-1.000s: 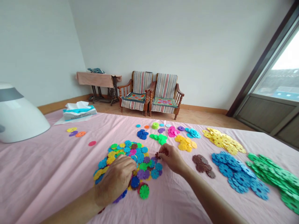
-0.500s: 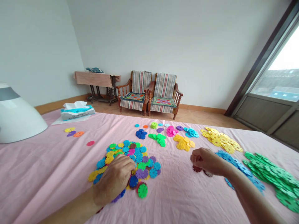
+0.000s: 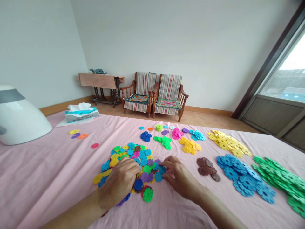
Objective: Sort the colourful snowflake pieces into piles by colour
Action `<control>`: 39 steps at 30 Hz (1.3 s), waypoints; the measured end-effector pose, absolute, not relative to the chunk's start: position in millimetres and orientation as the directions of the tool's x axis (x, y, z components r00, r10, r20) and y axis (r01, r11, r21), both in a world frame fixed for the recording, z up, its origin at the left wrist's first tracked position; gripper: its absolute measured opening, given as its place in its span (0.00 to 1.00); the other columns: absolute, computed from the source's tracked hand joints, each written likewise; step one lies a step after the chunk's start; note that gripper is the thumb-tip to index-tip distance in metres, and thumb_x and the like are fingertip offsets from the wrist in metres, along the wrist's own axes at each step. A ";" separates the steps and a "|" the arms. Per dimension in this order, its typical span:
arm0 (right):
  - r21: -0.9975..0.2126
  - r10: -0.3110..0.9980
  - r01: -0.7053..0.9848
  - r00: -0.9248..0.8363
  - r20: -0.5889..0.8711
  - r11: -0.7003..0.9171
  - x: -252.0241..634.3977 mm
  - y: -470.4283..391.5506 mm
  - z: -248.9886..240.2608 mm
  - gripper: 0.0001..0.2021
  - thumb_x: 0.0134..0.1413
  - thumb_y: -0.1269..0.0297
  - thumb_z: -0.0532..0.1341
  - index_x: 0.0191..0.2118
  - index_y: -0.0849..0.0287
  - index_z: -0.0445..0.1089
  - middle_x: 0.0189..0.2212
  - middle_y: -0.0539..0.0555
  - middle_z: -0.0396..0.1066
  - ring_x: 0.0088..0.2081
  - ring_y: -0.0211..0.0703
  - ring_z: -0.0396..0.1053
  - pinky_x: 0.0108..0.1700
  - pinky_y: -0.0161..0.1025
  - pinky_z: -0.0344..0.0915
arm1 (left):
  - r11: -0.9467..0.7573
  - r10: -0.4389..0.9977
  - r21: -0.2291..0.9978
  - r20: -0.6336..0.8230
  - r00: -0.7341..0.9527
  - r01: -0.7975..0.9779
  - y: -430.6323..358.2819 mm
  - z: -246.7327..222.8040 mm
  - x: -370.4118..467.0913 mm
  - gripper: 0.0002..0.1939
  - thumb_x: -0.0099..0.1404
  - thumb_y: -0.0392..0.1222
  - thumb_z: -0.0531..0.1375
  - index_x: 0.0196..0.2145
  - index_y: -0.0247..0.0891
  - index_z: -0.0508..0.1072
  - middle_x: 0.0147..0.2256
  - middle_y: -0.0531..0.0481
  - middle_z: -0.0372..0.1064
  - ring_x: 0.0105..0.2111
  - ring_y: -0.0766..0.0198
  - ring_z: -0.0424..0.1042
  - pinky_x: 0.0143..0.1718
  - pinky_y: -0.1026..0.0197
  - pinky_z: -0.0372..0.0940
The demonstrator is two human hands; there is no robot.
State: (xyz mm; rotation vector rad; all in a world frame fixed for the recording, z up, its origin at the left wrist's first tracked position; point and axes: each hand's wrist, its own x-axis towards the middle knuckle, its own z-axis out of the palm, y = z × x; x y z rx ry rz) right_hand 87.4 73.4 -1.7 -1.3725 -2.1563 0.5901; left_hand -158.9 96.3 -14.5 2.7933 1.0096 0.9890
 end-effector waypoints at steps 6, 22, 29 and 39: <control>-0.510 0.904 0.748 -0.381 0.194 0.425 87.2 73.1 -2.2 0.09 0.58 0.68 0.55 0.41 0.57 0.73 0.37 0.57 0.69 0.41 0.44 0.66 0.43 0.38 0.62 | -0.791 0.575 0.199 0.562 0.594 0.578 95.5 -12.6 -157.8 0.15 0.66 0.30 0.50 0.27 0.38 0.72 0.26 0.50 0.68 0.31 0.63 0.68 0.38 0.61 0.62; -0.915 0.994 0.395 -0.099 0.045 0.081 91.8 85.5 -17.2 0.09 0.49 0.68 0.55 0.31 0.59 0.73 0.23 0.49 0.71 0.25 0.37 0.66 0.28 0.33 0.60 | -0.798 0.567 0.198 0.565 0.600 0.569 95.8 -13.5 -158.3 0.15 0.66 0.29 0.49 0.28 0.38 0.72 0.26 0.51 0.69 0.31 0.64 0.69 0.38 0.61 0.63; -0.993 0.980 0.069 -0.170 -0.104 -0.093 82.6 81.4 -7.1 0.08 0.43 0.62 0.62 0.32 0.60 0.70 0.18 0.47 0.71 0.21 0.35 0.67 0.27 0.33 0.61 | -0.795 0.569 0.226 0.602 0.561 0.563 94.0 -12.1 -155.8 0.14 0.65 0.28 0.50 0.34 0.38 0.74 0.32 0.49 0.73 0.36 0.63 0.71 0.42 0.59 0.65; -0.987 0.972 -0.141 -0.231 -0.046 -0.080 47.6 64.8 -7.3 0.15 0.42 0.55 0.67 0.28 0.60 0.64 0.18 0.48 0.70 0.21 0.34 0.68 0.24 0.31 0.62 | -0.636 0.771 0.594 0.495 0.400 0.492 66.9 -2.6 -133.8 0.07 0.62 0.39 0.61 0.40 0.41 0.73 0.30 0.53 0.74 0.27 0.66 0.72 0.30 0.66 0.68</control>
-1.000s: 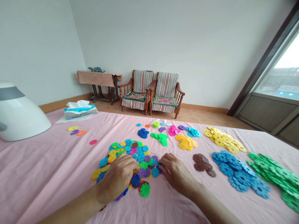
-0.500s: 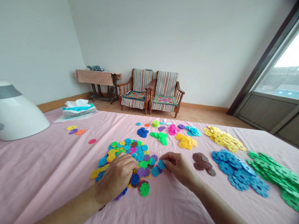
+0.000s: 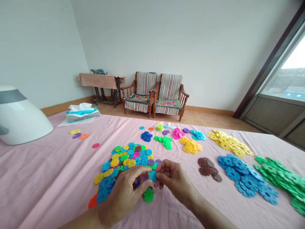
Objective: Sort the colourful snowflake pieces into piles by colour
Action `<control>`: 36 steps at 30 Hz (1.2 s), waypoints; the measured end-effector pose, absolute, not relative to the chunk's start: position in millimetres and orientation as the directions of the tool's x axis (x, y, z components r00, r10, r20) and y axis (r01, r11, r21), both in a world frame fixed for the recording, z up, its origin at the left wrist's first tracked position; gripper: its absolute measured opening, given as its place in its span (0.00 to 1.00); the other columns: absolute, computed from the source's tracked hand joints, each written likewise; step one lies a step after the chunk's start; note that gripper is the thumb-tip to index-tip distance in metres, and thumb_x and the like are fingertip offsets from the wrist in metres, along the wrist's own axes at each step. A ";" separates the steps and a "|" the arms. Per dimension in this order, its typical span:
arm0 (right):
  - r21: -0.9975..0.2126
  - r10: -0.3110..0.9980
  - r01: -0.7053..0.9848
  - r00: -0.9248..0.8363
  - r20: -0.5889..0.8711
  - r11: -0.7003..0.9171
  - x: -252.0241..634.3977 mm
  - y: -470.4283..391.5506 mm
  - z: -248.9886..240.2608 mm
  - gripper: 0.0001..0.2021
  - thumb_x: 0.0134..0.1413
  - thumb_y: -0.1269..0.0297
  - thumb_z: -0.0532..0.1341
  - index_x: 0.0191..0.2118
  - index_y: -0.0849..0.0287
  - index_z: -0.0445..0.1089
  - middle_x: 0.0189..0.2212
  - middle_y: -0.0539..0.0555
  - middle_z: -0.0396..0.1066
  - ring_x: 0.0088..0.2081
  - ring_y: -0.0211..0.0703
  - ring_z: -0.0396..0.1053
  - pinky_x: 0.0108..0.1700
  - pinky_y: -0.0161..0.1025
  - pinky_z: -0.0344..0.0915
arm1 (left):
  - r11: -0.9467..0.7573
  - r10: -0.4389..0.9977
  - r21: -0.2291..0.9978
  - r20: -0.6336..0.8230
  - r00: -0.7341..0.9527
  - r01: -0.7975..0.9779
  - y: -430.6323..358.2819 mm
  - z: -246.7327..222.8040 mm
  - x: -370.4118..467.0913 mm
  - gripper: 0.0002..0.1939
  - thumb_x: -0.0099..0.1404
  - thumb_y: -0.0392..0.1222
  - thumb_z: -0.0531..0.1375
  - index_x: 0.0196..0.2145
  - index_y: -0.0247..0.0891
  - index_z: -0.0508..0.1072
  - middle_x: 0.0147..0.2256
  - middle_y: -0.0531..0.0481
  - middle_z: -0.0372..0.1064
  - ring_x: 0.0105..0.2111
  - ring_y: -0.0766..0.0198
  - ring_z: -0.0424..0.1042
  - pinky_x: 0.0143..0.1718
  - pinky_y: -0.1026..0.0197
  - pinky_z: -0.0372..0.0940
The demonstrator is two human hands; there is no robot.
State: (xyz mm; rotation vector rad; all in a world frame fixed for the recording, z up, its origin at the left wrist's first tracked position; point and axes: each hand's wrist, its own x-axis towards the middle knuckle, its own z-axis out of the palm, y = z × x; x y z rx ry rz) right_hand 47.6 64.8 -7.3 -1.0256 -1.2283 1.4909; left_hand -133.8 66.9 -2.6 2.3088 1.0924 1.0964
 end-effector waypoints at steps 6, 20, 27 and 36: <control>-0.999 0.982 -0.017 -0.186 0.038 0.035 45.7 63.8 -7.2 0.14 0.49 0.53 0.63 0.29 0.60 0.66 0.21 0.49 0.70 0.24 0.37 0.70 0.27 0.33 0.64 | -0.498 0.858 0.746 0.351 0.374 0.442 69.8 1.6 -134.9 0.07 0.64 0.39 0.57 0.28 0.37 0.71 0.22 0.55 0.69 0.21 0.69 0.67 0.23 0.69 0.63; -0.885 0.967 0.442 0.123 0.221 0.146 69.1 87.3 -38.4 0.08 0.54 0.61 0.53 0.29 0.58 0.66 0.18 0.48 0.64 0.21 0.38 0.62 0.24 0.34 0.53 | -0.159 0.987 0.746 0.131 0.091 0.646 233.7 14.1 -158.2 0.06 0.61 0.39 0.61 0.33 0.32 0.74 0.28 0.50 0.71 0.29 0.64 0.71 0.33 0.62 0.67; -0.872 0.964 0.462 0.115 0.241 0.163 69.8 86.2 -38.8 0.09 0.54 0.62 0.53 0.29 0.58 0.66 0.18 0.47 0.63 0.21 0.37 0.60 0.24 0.33 0.50 | 0.090 0.996 0.658 -0.044 -0.082 0.748 299.0 -12.2 -151.2 0.16 0.67 0.43 0.57 0.50 0.36 0.67 0.49 0.44 0.66 0.45 0.57 0.70 0.44 0.51 0.68; -0.865 0.965 0.475 0.105 0.238 0.162 68.2 85.9 -38.0 0.09 0.55 0.62 0.53 0.28 0.58 0.66 0.18 0.46 0.61 0.21 0.37 0.58 0.24 0.33 0.50 | 0.145 0.989 0.595 -0.054 -0.141 0.791 322.0 -21.6 -136.9 0.16 0.67 0.43 0.58 0.51 0.37 0.67 0.49 0.44 0.66 0.45 0.57 0.70 0.44 0.51 0.68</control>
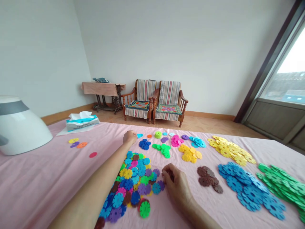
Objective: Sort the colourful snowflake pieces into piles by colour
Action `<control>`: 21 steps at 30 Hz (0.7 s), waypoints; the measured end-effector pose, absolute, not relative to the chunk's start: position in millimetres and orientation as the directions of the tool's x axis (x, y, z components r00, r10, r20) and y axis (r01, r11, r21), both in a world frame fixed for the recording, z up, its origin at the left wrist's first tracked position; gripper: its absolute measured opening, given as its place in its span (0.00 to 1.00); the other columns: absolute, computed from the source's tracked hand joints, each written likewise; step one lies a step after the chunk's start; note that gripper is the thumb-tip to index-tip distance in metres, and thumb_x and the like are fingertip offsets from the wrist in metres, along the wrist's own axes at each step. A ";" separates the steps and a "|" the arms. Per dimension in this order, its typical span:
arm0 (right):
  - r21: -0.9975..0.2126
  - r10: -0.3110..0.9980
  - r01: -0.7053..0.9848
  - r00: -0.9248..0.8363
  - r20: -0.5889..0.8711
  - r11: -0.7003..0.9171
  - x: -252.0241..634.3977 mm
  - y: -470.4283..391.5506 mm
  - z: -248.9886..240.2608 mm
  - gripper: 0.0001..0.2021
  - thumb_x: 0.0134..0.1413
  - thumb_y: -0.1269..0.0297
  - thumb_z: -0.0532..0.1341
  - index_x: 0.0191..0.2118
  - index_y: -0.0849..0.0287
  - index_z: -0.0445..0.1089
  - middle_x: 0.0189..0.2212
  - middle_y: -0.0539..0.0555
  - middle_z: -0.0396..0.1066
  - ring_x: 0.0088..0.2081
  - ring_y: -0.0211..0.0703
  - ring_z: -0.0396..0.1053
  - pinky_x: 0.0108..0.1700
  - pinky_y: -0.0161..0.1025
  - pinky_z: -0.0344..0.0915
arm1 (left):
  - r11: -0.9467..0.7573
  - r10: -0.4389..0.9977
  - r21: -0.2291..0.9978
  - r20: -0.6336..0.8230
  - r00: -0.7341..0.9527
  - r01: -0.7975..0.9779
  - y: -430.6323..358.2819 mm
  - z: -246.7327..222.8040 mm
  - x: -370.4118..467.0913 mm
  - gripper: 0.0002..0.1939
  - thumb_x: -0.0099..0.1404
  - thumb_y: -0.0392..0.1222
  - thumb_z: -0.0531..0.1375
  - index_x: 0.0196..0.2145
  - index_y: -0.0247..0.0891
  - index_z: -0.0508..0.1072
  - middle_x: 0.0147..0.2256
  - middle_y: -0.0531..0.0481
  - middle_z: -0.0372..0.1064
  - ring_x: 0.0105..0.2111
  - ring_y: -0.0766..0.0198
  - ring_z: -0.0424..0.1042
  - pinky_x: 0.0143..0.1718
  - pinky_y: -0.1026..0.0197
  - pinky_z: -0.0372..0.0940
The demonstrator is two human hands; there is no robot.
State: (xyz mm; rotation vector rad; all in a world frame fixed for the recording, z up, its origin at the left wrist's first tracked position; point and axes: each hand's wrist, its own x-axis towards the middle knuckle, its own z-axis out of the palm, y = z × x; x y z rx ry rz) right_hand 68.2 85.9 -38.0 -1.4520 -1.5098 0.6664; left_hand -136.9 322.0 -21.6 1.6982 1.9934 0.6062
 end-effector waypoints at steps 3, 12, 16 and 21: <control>-0.866 0.965 0.472 0.104 0.240 0.164 68.6 85.5 -36.8 0.09 0.55 0.62 0.53 0.29 0.58 0.66 0.18 0.47 0.61 0.21 0.37 0.59 0.24 0.33 0.50 | 0.124 0.991 0.584 -0.036 -0.127 0.802 318.2 -21.7 -139.4 0.16 0.67 0.43 0.58 0.51 0.37 0.67 0.49 0.44 0.66 0.45 0.57 0.70 0.44 0.51 0.68; -0.949 0.964 0.290 0.189 0.187 0.128 72.1 91.2 -44.1 0.10 0.54 0.57 0.55 0.30 0.58 0.65 0.22 0.50 0.68 0.23 0.39 0.65 0.25 0.34 0.57 | -0.098 0.994 0.527 0.101 0.052 0.844 272.9 -2.1 -157.6 0.13 0.68 0.43 0.57 0.48 0.36 0.69 0.47 0.44 0.68 0.43 0.59 0.70 0.44 0.51 0.68; -0.993 0.953 0.078 0.284 0.102 0.083 75.2 94.6 -39.6 0.13 0.49 0.53 0.58 0.29 0.59 0.65 0.26 0.52 0.70 0.23 0.39 0.67 0.24 0.34 0.59 | -0.279 0.960 0.525 0.170 0.222 0.804 231.7 15.6 -152.6 0.03 0.62 0.34 0.59 0.34 0.37 0.74 0.35 0.49 0.74 0.37 0.62 0.73 0.41 0.61 0.65; -0.998 0.954 0.020 0.293 0.062 0.058 76.1 94.9 -36.3 0.14 0.47 0.51 0.60 0.29 0.58 0.65 0.25 0.52 0.70 0.23 0.38 0.66 0.23 0.33 0.58 | -0.505 0.831 0.575 0.123 0.542 0.643 159.7 35.0 -130.4 0.05 0.57 0.34 0.59 0.29 0.38 0.76 0.28 0.55 0.74 0.30 0.66 0.72 0.32 0.68 0.63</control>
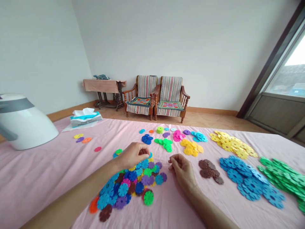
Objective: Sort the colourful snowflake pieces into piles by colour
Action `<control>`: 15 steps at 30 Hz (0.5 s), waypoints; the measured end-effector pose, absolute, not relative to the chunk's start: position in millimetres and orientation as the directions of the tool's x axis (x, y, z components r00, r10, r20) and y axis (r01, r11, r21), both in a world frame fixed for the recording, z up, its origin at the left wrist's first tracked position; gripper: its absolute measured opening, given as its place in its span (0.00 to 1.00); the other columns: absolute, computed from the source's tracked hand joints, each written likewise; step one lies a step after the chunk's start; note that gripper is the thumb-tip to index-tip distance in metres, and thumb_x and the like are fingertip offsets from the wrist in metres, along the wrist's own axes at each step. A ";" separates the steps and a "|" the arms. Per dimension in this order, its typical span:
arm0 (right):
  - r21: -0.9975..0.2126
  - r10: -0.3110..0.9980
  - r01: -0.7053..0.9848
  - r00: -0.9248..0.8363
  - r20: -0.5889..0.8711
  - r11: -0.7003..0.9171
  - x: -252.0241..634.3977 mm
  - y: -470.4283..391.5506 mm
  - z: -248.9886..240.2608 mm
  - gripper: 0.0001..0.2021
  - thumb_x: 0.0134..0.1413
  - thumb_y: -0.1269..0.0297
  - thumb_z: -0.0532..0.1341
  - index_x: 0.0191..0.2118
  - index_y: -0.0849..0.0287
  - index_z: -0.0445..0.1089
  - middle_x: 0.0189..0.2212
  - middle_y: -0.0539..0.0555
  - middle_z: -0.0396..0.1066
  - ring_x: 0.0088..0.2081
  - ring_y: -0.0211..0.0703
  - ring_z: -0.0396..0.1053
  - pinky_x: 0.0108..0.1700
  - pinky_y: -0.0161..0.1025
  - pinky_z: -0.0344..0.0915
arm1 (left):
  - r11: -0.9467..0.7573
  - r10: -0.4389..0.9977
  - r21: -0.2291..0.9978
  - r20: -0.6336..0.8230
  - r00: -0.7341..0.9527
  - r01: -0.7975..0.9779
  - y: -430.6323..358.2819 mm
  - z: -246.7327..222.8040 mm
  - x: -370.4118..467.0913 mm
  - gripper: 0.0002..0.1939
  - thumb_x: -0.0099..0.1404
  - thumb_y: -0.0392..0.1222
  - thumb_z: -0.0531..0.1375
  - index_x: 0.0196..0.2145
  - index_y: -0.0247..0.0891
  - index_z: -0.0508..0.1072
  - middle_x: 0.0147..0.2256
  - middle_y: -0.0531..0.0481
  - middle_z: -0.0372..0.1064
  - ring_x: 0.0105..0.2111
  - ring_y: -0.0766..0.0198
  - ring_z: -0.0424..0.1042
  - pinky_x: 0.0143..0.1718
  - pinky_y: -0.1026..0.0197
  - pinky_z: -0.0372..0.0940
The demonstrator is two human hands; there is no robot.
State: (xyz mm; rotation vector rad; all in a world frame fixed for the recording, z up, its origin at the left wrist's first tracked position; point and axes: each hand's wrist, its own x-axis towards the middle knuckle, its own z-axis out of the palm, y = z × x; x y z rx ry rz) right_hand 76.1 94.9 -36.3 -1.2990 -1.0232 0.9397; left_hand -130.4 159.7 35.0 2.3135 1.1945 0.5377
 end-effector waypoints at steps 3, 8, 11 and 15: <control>-0.998 0.959 0.038 0.277 0.059 0.050 76.2 94.5 -37.7 0.14 0.48 0.51 0.59 0.30 0.59 0.65 0.27 0.52 0.70 0.23 0.37 0.66 0.23 0.33 0.59 | -0.648 0.677 0.556 0.106 0.728 0.521 124.2 37.9 -115.7 0.08 0.58 0.31 0.58 0.29 0.38 0.77 0.29 0.54 0.74 0.32 0.66 0.71 0.35 0.67 0.62; -0.994 0.961 0.082 0.261 0.092 0.073 76.2 93.2 -36.3 0.13 0.49 0.52 0.58 0.30 0.59 0.65 0.27 0.53 0.70 0.23 0.37 0.65 0.25 0.33 0.59 | -0.733 0.632 0.397 0.096 0.769 0.553 103.2 23.0 -100.1 0.10 0.56 0.33 0.63 0.37 0.41 0.77 0.34 0.49 0.71 0.38 0.59 0.70 0.39 0.62 0.61; -0.991 0.960 0.106 0.257 0.108 0.083 75.7 92.6 -35.0 0.13 0.50 0.53 0.58 0.30 0.59 0.65 0.26 0.53 0.71 0.23 0.38 0.66 0.25 0.34 0.60 | -0.732 0.645 0.362 0.092 0.759 0.577 104.1 12.7 -98.2 0.12 0.57 0.34 0.63 0.40 0.43 0.77 0.35 0.48 0.69 0.39 0.58 0.69 0.40 0.60 0.62; -0.988 0.961 0.124 0.248 0.122 0.094 75.3 92.4 -34.8 0.12 0.50 0.54 0.57 0.29 0.59 0.65 0.26 0.53 0.71 0.23 0.38 0.66 0.25 0.34 0.60 | -0.746 0.630 0.373 0.127 0.767 0.551 105.8 8.7 -99.3 0.11 0.57 0.34 0.63 0.39 0.41 0.75 0.36 0.48 0.69 0.40 0.58 0.68 0.42 0.59 0.62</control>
